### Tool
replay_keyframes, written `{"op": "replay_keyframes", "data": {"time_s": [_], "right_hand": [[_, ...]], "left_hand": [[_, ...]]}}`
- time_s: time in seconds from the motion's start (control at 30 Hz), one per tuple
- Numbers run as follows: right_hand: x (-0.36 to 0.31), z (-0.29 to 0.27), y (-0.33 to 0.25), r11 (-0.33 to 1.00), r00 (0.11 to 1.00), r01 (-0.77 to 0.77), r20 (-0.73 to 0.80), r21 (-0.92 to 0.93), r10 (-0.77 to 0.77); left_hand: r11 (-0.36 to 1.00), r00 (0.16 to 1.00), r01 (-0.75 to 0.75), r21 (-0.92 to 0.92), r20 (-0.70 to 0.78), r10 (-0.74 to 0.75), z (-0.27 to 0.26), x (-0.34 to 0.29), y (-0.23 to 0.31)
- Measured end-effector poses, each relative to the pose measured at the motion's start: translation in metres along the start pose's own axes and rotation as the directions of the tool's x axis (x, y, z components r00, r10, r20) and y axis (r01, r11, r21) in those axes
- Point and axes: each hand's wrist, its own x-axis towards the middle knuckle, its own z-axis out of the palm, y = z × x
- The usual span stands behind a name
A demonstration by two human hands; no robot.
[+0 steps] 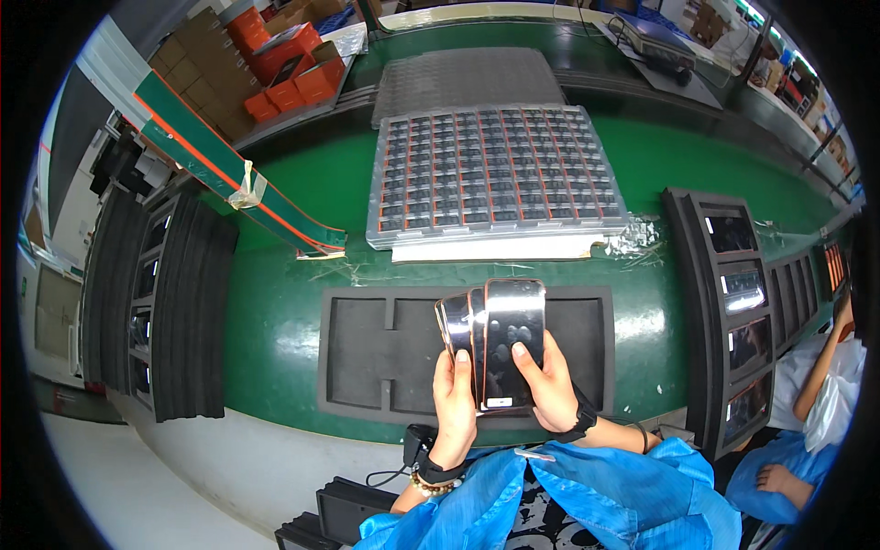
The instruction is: Assembling and inspecting electronic components on a factory assembly line.
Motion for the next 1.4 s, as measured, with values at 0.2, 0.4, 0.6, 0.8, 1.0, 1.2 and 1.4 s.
{"op": "replay_keyframes", "data": {"time_s": [0.2, 0.4, 0.6, 0.8, 1.0, 1.2, 1.4], "right_hand": [[-0.010, -0.009, -0.011, 0.999, 0.992, 0.046, -0.115, 0.005, -0.046], [-0.016, -0.010, 0.026, 0.991, 0.988, 0.049, -0.138, -0.123, -0.065], [-0.013, 0.010, 0.035, 0.970, 0.991, 0.084, -0.086, -0.230, -0.106], [-0.016, -0.004, 0.010, 0.990, 0.978, 0.124, -0.158, -0.073, -0.134], [-0.043, -0.062, -0.038, 0.979, 0.952, 0.182, -0.233, -0.090, -0.198], [-0.049, -0.108, -0.021, 0.952, 0.968, 0.152, -0.155, -0.265, -0.198], [-0.040, -0.088, 0.009, 0.790, 0.921, 0.240, -0.125, -0.565, -0.370]], "left_hand": [[0.919, 0.966, -0.226, 0.324, -0.048, 0.254, -0.046, 0.012, 0.030], [0.717, 0.925, -0.234, 0.657, -0.077, 0.372, -0.076, 0.029, 0.059], [0.604, 0.892, -0.241, 0.760, -0.072, 0.447, -0.045, 0.023, 0.037], [0.535, 0.851, -0.269, 0.801, -0.063, 0.522, -0.065, 0.028, 0.048], [0.643, 0.920, -0.239, 0.728, -0.042, 0.390, -0.145, 0.056, 0.093], [0.613, 0.975, -0.208, 0.762, 0.111, 0.192, -0.170, 0.087, 0.096], [0.273, 0.929, -0.254, 0.928, 0.155, 0.337, -0.120, 0.049, 0.125]]}}
